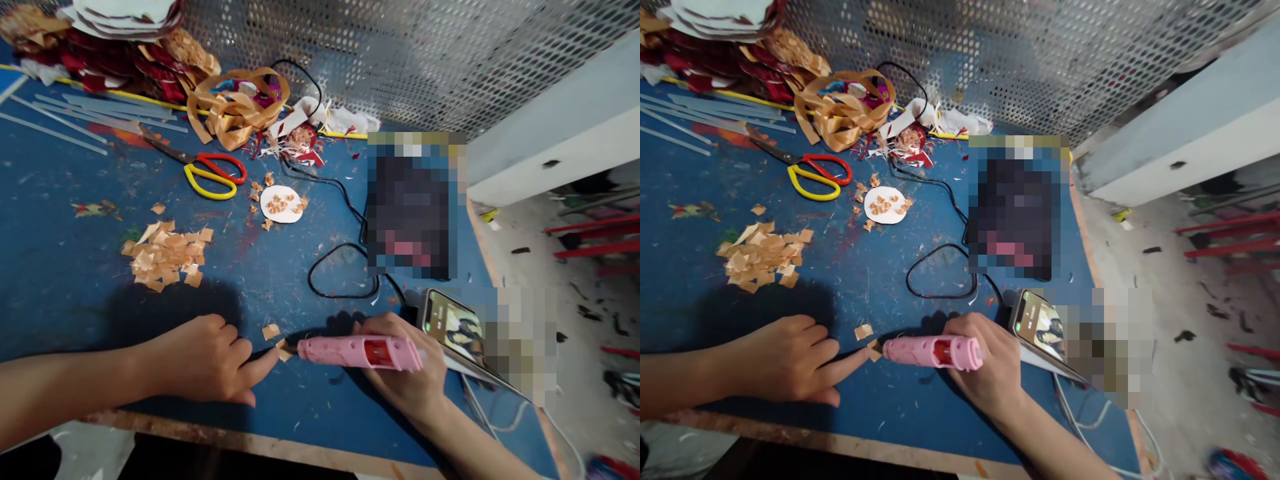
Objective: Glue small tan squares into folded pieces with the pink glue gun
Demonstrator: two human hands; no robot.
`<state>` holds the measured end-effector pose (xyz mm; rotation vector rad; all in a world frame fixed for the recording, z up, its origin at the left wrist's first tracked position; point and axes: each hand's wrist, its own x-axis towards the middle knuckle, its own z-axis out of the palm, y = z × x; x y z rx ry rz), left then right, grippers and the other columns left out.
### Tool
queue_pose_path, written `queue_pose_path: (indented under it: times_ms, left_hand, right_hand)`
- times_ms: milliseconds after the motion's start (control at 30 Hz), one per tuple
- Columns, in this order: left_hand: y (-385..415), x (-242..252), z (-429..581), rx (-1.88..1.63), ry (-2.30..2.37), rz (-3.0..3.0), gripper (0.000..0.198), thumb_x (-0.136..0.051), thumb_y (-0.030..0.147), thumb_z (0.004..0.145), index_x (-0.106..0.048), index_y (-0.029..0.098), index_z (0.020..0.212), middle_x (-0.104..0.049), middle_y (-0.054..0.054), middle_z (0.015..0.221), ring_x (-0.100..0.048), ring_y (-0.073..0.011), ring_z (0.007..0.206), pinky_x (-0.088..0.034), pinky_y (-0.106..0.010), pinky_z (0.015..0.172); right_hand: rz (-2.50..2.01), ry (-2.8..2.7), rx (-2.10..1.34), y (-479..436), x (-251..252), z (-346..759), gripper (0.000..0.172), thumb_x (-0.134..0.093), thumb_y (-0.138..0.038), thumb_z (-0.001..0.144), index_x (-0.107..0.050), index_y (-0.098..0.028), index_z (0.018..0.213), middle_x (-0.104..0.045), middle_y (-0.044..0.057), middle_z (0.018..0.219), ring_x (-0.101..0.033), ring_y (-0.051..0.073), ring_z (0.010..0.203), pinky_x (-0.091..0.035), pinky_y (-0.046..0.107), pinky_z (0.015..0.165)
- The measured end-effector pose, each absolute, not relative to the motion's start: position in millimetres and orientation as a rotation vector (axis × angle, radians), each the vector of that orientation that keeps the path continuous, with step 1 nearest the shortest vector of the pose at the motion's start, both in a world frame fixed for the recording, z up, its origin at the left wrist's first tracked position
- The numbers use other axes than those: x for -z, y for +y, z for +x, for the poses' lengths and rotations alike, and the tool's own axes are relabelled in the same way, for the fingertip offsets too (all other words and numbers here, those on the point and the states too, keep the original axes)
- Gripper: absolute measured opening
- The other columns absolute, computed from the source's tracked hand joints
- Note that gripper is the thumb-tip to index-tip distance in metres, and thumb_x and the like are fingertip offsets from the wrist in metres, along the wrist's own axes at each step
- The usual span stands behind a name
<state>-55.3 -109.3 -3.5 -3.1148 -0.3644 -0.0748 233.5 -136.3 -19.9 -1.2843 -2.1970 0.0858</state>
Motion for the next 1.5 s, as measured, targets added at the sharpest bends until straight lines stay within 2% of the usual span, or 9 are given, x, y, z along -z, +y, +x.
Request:
queue_pose_path:
  times_ms: [367,633,1233,1500]
  left_hand:
    - [-110.6,5.5,-56.2,0.107,-0.362,-3.104,0.049,-0.046,0.050,0.094,-0.054,0.015,0.127,-0.057,0.002,0.061,-0.053,-0.0141,0.047,-0.028,-0.030,0.044]
    - [-109.2,4.8,-55.6,0.097,-0.348,-3.102,0.050,-0.049,0.051,0.092,-0.055,0.016,0.127,-0.057,0.002,0.061,-0.054,-0.0149,0.046,-0.029,-0.031,0.042]
    - [-108.3,3.5,-55.3,0.105,-0.312,-3.079,0.046,-0.045,0.048,0.095,-0.057,0.015,0.124,-0.058,0.002,0.059,-0.052,-0.0147,0.045,-0.028,-0.031,0.043]
    - [-107.3,4.7,-54.9,0.219,-0.300,-3.077,0.041,-0.035,0.042,0.100,-0.059,0.015,0.118,-0.057,0.002,0.057,-0.050,-0.0143,0.044,-0.027,-0.030,0.044]
  right_hand:
    - [-1.273,-2.181,-0.152,-136.8,16.7,233.4,0.009,-0.055,-0.018,0.085,-0.049,-0.023,0.081,-0.058,-0.001,0.061,-0.055,0.013,0.048,-0.044,0.025,0.046]
    - [-1.253,-2.184,-0.155,-137.1,14.8,233.9,0.009,-0.055,-0.017,0.084,-0.049,-0.023,0.079,-0.058,-0.001,0.060,-0.054,0.013,0.048,-0.042,0.025,0.046]
    - [-1.334,-2.199,0.034,-135.4,12.6,230.8,0.010,-0.049,-0.016,0.081,-0.051,-0.022,0.073,-0.060,0.000,0.058,-0.055,0.013,0.047,-0.040,0.026,0.045]
    - [-1.338,-2.176,0.049,-138.4,15.5,230.3,0.012,-0.051,-0.012,0.081,-0.050,-0.021,0.073,-0.057,-0.001,0.059,-0.052,0.012,0.048,-0.039,0.025,0.047]
